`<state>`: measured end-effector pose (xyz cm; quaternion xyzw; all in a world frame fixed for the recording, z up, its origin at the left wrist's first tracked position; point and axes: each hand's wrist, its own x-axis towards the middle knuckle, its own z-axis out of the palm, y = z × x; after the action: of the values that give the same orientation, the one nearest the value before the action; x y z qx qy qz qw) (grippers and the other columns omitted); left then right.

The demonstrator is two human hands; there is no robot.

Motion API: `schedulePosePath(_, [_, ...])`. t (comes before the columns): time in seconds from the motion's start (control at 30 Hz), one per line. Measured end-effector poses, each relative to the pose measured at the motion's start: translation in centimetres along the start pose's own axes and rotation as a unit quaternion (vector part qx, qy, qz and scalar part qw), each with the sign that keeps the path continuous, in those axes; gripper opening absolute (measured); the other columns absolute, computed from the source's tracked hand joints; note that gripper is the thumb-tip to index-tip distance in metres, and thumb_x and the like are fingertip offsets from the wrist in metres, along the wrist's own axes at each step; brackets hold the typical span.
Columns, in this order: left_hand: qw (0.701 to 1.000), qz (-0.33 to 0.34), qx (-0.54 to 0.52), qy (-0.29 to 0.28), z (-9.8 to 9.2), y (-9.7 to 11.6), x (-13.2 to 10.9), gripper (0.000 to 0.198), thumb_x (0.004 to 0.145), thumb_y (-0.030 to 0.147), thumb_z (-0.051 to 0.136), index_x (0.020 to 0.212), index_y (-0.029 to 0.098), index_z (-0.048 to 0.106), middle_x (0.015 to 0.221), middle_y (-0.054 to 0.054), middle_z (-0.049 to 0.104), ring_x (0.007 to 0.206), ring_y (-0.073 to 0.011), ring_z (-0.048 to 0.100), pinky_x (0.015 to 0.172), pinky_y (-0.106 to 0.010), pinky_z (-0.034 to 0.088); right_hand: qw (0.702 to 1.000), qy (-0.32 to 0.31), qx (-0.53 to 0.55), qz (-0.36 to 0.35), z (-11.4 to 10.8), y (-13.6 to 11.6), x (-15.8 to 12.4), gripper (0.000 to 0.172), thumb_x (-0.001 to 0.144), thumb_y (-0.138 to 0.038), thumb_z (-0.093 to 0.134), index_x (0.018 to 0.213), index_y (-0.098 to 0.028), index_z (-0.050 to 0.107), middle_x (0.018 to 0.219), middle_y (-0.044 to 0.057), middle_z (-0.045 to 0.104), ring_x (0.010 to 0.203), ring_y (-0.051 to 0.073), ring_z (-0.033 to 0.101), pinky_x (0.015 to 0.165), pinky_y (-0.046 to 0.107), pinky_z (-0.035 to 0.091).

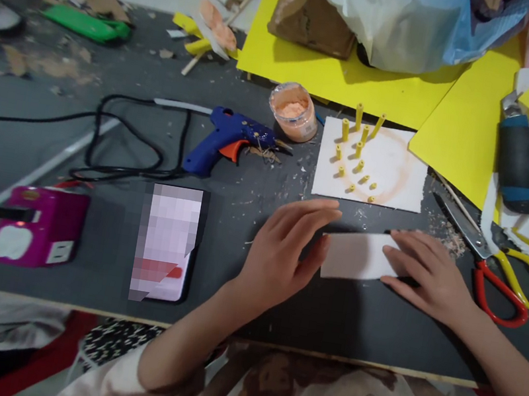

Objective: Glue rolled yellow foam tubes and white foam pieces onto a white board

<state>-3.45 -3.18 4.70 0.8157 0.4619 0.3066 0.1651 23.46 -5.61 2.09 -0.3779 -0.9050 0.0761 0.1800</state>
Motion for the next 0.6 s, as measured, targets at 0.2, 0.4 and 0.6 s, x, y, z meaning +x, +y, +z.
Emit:
schedulePosePath(0.2, [0.985, 0.038, 0.105, -0.129, 2.0, 2.1, -1.7, 0.039, 0.095, 0.024, 0.045, 0.130, 0.007, 0.048, 0.139, -0.017, 0.055, 0.130, -0.0276, 0.051, 0.104, -0.042, 0.047, 0.999, 0.014, -0.033, 0.040, 1.1, -0.2, 2.8, 0.033, 0.089, -0.036, 0.060, 0.115, -0.016, 0.062, 0.121, 0.016, 0.068, 0.111, 0.028, 0.062, 0.091, 0.046, 0.054])
schedulePosePath(0.4, [0.965, 0.068, 0.194, -0.163, 4.7, 2.5, -3.5, 0.055, 0.099, 0.040, 0.035, 0.144, 0.008, 0.038, 0.151, -0.012, 0.043, 0.138, -0.0288, 0.042, 0.110, -0.049, 0.038, 0.998, -0.005, -0.041, 0.053, 1.8, -1.0, 2.3, 0.040, 0.092, -0.032, 0.054, 0.128, -0.014, 0.056, 0.133, 0.017, 0.062, 0.127, 0.028, 0.055, 0.103, 0.047, 0.048])
schedulePosePath(0.6, [0.969, 0.062, 0.187, -0.151, 5.3, 2.3, -3.7, 0.057, 0.099, 0.042, 0.034, 0.145, 0.009, 0.036, 0.150, -0.012, 0.044, 0.138, -0.0282, 0.042, 0.113, -0.050, 0.034, 0.992, -0.079, -0.063, 0.074, 2.4, -2.5, 1.3, 0.061, 0.096, -0.036, 0.044, 0.150, -0.011, 0.029, 0.149, 0.018, 0.046, 0.141, 0.027, 0.041, 0.110, 0.047, 0.041])
